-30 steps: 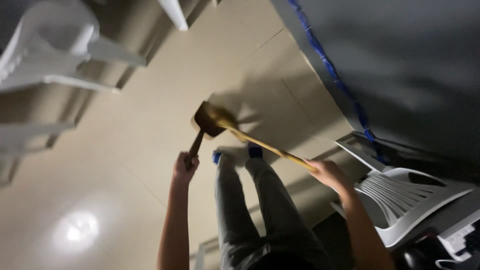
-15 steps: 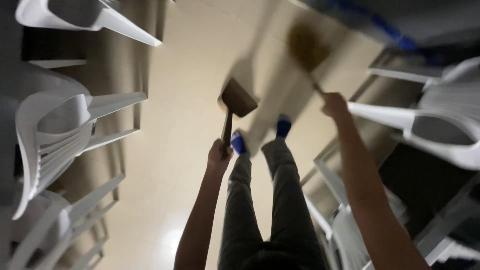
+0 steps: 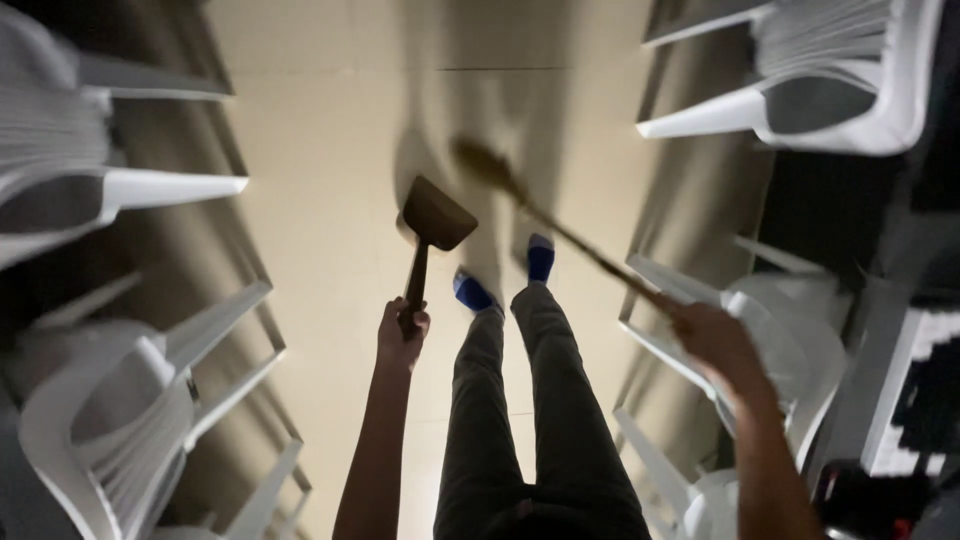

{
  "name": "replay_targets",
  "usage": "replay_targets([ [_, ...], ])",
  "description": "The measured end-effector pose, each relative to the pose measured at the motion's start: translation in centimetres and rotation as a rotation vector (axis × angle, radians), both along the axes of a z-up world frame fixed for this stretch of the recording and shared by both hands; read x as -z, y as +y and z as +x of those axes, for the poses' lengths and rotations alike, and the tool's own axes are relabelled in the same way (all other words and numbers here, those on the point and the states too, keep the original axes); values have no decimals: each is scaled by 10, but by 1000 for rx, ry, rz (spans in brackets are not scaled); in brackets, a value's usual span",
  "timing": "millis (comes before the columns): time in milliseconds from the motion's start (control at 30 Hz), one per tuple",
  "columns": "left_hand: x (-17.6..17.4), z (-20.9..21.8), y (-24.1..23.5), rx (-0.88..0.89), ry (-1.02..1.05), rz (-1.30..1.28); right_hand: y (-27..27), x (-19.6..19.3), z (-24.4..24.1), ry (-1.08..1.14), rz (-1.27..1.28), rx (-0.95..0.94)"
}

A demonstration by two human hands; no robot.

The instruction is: The person walks through a room with computer stations, picks up a broom and dustpan, and sweeps the tiled floor. They gather debris into the dustpan while moving between rows of white chairs and computer desks.

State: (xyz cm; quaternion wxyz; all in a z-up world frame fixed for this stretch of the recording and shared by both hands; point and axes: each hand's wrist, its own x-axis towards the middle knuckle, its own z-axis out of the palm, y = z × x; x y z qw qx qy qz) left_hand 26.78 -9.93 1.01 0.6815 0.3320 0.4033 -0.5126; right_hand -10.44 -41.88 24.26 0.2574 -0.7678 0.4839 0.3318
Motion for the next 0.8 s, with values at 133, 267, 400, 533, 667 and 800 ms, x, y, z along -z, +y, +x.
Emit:
replay_targets([
  [133,-19,-4,-25,181,-93,66,-53,19,-8,186,-45,86],
  [267,-35,-2,-46,396,-131,90,-105,203,-56,146,-273,81],
  [400,-30,-7,-63,491,-120,76,-99,344,-45,81,-228,174],
  [533,-1,-11,-73,539,-73,77,9,363,-22,-96,-186,126],
  [667,3,-8,-79,535,-73,38,73,256,-31,-66,28,172],
  [800,-3,4,-77,526,-44,-35,123,150,-90,-9,155,469],
])
